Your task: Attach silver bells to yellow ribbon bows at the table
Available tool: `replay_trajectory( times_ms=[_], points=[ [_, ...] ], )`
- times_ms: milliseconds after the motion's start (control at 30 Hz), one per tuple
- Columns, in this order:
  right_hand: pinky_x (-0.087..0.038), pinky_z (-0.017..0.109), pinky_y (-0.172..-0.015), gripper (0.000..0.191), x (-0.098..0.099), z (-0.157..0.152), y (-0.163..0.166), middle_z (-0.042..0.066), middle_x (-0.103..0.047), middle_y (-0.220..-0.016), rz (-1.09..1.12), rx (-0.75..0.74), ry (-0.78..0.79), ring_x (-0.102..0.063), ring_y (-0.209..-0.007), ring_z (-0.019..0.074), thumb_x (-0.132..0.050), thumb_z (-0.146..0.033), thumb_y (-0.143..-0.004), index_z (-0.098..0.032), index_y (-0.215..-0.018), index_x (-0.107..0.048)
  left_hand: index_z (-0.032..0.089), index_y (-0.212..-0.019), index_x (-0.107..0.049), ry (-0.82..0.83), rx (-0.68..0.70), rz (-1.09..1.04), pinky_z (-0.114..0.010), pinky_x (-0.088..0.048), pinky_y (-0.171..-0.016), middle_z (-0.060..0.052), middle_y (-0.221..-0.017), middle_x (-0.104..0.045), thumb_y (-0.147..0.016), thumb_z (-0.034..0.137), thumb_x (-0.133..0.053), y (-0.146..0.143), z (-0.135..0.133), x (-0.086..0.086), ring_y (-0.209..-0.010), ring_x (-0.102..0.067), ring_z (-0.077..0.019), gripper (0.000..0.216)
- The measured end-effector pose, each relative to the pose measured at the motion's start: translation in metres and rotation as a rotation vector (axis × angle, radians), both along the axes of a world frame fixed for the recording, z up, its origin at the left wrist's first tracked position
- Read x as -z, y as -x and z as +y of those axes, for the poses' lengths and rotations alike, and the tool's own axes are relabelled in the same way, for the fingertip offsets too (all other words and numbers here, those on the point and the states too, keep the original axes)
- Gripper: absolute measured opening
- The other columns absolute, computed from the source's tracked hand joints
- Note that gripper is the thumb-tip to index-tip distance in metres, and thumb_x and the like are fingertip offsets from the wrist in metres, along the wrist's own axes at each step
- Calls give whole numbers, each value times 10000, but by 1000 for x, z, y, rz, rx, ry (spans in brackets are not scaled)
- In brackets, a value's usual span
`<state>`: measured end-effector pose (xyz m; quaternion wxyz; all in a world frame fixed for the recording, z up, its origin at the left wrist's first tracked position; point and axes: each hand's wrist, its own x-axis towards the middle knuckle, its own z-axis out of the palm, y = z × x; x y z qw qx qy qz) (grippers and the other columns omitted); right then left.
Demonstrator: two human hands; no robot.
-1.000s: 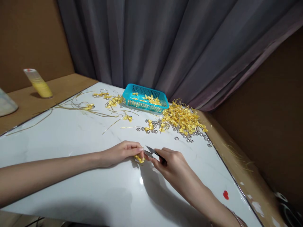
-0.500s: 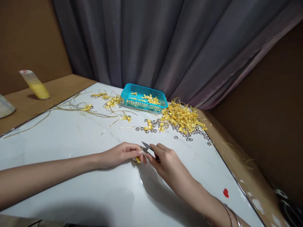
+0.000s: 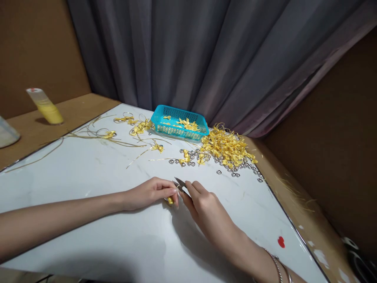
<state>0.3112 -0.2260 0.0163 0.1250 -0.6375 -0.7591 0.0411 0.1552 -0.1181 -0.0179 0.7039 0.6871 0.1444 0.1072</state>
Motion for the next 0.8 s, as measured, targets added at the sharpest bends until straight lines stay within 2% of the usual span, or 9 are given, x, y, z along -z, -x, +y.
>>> replay_trajectory(
  times_ms=[133, 267, 367, 433, 500, 567, 633, 700, 800],
  points=[
    [-336, 277, -459, 255, -4, 1, -3, 90, -574, -765, -31, 22, -12, -545, -526, 152, -343, -119, -918, -98, -865, -591, 141, -756, -653, 0, 4, 13, -270, -429, -747, -44, -780, -668, -899, 364, -489, -1, -1, -1, -746, -577, -148, 312],
    [-353, 271, -489, 216, -7, 5, -19, 77, -575, -770, -73, 178, 83, -564, -556, 155, -391, -204, -934, -103, -884, -576, 133, -749, -651, 66, -42, 6, -276, -431, -749, -58, -806, -665, -880, 375, -517, -1, -1, -1, -758, -578, -155, 306],
    [-335, 264, -485, 200, 2, 10, -40, 60, -574, -736, -211, 320, 156, -557, -560, 164, -415, -217, -925, -139, -814, -562, 130, -737, -652, 97, -60, 9, -270, -423, -749, -59, -800, -664, -866, 371, -537, -1, -1, -1, -759, -569, -152, 297],
    [-325, 261, -471, 179, 11, 12, -51, 58, -584, -726, -246, 356, 170, -563, -561, 174, -426, -204, -918, -150, -807, -555, 129, -738, -655, 99, -65, 13, -266, -417, -750, -56, -796, -664, -866, 369, -538, 0, 0, 0, -759, -564, -150, 296],
    [-341, 264, -478, 123, 18, 15, -56, 82, -605, -794, -256, 353, 161, -590, -642, 204, -440, -198, -917, -145, -901, -549, 130, -748, -658, 97, -60, 14, -265, -414, -753, -55, -804, -665, -870, 367, -534, 0, 0, 1, -765, -562, -150, 294],
    [-384, 283, -532, 133, 19, 16, -54, 137, -602, -923, -276, 347, 132, -589, -821, 262, -459, -217, -915, -129, -990, -524, 131, -753, -660, 95, -55, 11, -266, -413, -757, -55, -810, -666, -872, 365, -531, 0, 0, 1, -770, -563, -151, 292],
    [-416, 321, -630, 150, 14, 18, -46, 170, -576, -989, -262, 309, 77, -538, -934, 296, -457, -260, -922, -126, -954, -517, 133, -753, -659, 88, -51, 7, -269, -415, -761, -55, -810, -668, -871, 366, -531, 0, -1, 1, -774, -567, -154, 291],
    [-416, 327, -684, 220, 6, 20, -35, 125, -576, -897, -125, 213, 63, -531, -861, 252, -390, -310, -951, -161, -829, -496, 134, -761, -661, 73, -49, 9, -276, -420, -763, -58, -811, -669, -870, 375, -528, 0, -1, 0, -779, -573, -160, 296],
    [-389, 264, -601, 366, 0, 24, -20, 2, -503, -666, 253, 68, 196, -483, -621, 148, -256, -378, -982, -199, -705, -414, 135, -771, -664, 26, -45, 30, -280, -425, -759, -55, -802, -664, -874, 389, -510, -1, -1, -1, -763, -573, -162, 315]
  ],
)
